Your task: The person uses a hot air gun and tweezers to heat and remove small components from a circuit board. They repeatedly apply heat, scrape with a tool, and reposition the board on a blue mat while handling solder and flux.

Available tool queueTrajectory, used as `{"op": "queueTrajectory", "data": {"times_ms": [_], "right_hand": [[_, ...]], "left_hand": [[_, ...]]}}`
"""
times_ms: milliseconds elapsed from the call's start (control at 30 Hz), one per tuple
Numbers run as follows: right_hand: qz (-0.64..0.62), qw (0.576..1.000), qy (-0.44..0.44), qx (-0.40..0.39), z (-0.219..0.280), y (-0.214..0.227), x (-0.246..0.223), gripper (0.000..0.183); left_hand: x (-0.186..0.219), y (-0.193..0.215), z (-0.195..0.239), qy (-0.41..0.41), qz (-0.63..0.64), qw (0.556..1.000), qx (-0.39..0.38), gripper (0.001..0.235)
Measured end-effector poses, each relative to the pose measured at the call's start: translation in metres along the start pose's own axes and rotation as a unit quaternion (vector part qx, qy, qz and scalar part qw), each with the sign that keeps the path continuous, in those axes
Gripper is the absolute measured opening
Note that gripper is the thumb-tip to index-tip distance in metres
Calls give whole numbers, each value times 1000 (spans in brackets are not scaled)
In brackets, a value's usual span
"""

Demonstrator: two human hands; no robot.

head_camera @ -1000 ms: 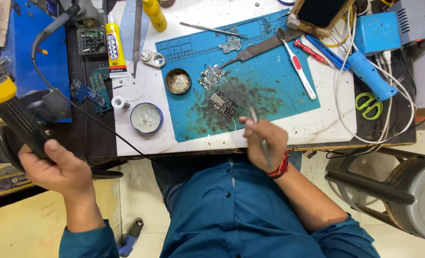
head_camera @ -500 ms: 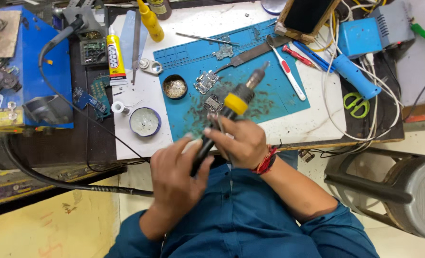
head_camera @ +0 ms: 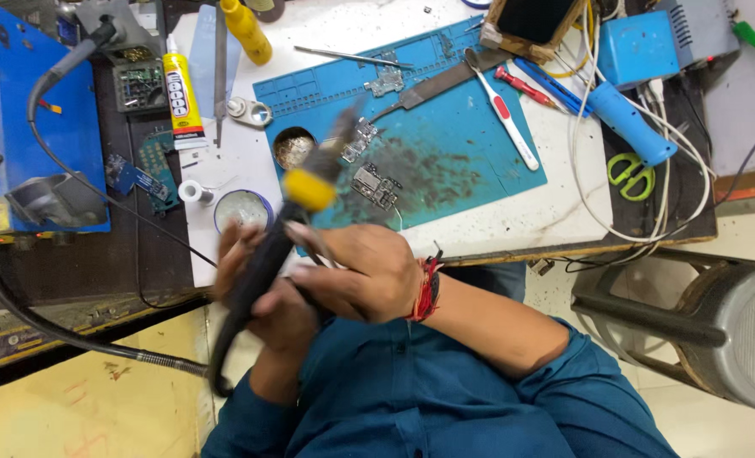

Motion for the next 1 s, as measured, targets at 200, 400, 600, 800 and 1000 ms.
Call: {"op": "queueTrajectory", "data": {"times_ms": [200,400,600,800,1000], "right_hand": [[-44,984,-106,-136,13,-34,17,28],[53,975,-105,-191,-5,-88,42,35],[22,978,-192,-75,16,-49,40,32],[37,921,-377,94,65,29,32,28],[37,886,-431,168,86,52,24,23]], "left_hand": [[-14,84,-50,-79,61,976,192,48],[-1,130,-40,-179,-6,953,244,48],[17,106,-51,-171,-14,954,246,54],[17,27,-67,-112,176,971,116,44],[-7,-27,-70,94,166,955,-227,18]]}}
Point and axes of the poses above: each hand's wrist, its own z-axis away from the middle knuckle, its own y-axis out of the back of the hand, x = y × z, the point moved 2 cm from there along -z, towards the middle knuckle, and after that the axes turned 9 degrees about -z, right-handed, at the moved point
